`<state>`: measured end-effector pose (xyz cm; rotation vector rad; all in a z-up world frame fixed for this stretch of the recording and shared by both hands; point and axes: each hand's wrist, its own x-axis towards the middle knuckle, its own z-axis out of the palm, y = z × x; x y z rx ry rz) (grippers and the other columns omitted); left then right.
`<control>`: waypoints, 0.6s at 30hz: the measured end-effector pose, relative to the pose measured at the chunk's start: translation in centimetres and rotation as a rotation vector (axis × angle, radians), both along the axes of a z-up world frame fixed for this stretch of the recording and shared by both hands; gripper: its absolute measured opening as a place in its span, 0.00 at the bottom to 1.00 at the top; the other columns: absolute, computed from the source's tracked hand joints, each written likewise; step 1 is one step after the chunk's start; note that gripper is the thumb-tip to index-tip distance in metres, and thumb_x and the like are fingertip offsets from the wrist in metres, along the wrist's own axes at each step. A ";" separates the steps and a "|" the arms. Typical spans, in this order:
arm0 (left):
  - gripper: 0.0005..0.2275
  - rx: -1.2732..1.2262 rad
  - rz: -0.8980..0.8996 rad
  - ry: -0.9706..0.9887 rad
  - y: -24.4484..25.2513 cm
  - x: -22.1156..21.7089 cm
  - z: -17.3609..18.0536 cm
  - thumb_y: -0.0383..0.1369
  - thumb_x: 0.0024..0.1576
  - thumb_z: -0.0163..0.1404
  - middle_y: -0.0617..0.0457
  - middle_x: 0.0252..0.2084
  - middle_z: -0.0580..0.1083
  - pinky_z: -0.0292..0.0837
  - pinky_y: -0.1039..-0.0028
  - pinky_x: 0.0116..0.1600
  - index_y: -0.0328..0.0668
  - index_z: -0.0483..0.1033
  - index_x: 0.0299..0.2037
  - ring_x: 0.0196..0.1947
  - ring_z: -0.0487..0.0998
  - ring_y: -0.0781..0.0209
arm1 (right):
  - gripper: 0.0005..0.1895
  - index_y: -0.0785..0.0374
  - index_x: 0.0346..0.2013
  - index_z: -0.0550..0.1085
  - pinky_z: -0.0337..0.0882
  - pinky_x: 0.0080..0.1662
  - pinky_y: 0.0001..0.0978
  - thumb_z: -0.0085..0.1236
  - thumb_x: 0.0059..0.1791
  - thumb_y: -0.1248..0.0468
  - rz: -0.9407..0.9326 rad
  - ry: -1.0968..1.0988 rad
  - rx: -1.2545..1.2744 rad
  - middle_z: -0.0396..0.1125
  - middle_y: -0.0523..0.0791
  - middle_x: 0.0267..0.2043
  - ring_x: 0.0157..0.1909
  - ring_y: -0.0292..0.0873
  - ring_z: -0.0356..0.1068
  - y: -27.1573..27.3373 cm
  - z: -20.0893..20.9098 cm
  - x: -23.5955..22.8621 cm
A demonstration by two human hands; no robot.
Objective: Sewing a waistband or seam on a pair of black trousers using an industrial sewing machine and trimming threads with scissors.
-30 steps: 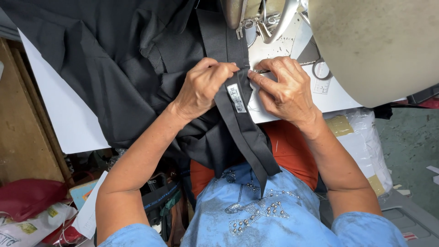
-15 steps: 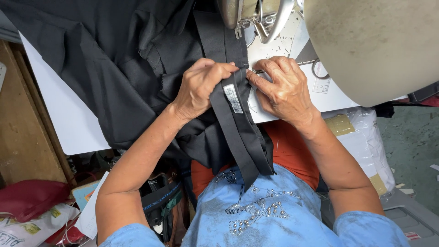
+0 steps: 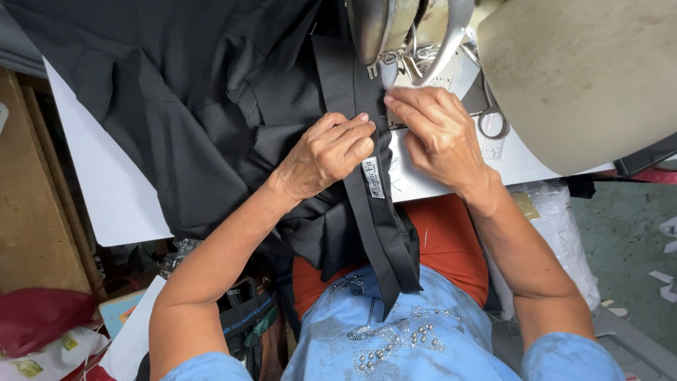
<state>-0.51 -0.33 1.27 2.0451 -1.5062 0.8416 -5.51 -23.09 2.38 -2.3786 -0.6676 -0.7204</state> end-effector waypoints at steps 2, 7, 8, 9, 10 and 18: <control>0.06 0.006 0.003 0.000 0.0 -0.1 0.0 0.23 0.68 0.54 0.51 0.37 0.77 0.79 0.69 0.49 0.38 0.72 0.37 0.42 0.85 0.54 | 0.21 0.71 0.52 0.83 0.74 0.48 0.48 0.51 0.48 0.81 0.026 -0.001 -0.033 0.77 0.55 0.57 0.50 0.60 0.75 -0.6 -0.3 0.9; 0.12 0.045 -0.011 -0.010 0.4 0.2 0.6 0.15 0.64 0.59 0.48 0.41 0.82 0.78 0.70 0.46 0.40 0.71 0.33 0.48 0.88 0.55 | 0.30 0.71 0.67 0.77 0.72 0.48 0.44 0.53 0.49 0.79 0.100 0.033 -0.248 0.73 0.50 0.71 0.44 0.51 0.70 -2.9 -0.8 2.8; 0.12 0.051 -0.009 -0.011 0.4 0.1 0.6 0.15 0.63 0.59 0.49 0.41 0.82 0.79 0.70 0.46 0.41 0.71 0.34 0.49 0.88 0.55 | 0.28 0.69 0.66 0.79 0.73 0.51 0.47 0.55 0.50 0.78 0.120 0.031 -0.274 0.73 0.49 0.71 0.47 0.54 0.72 -3.2 -0.9 3.0; 0.12 0.057 -0.007 -0.011 0.4 0.1 0.6 0.15 0.63 0.59 0.49 0.42 0.82 0.79 0.71 0.46 0.41 0.71 0.34 0.49 0.88 0.55 | 0.27 0.67 0.66 0.80 0.75 0.54 0.49 0.57 0.51 0.76 0.140 0.028 -0.300 0.74 0.48 0.71 0.51 0.56 0.74 -3.6 -0.9 3.2; 0.12 0.056 -0.007 -0.009 0.5 0.0 0.6 0.15 0.63 0.59 0.49 0.42 0.82 0.79 0.71 0.46 0.41 0.71 0.34 0.49 0.88 0.55 | 0.27 0.67 0.66 0.80 0.75 0.54 0.49 0.57 0.51 0.76 0.140 0.031 -0.301 0.74 0.48 0.71 0.51 0.56 0.74 -3.6 -1.1 3.3; 0.12 0.070 0.000 0.001 0.5 0.0 0.4 0.14 0.63 0.58 0.49 0.42 0.82 0.78 0.71 0.47 0.41 0.71 0.34 0.51 0.88 0.55 | 0.12 0.66 0.60 0.81 0.75 0.51 0.44 0.62 0.61 0.70 0.103 -0.096 -0.371 0.76 0.48 0.66 0.48 0.53 0.74 -3.0 -0.8 3.1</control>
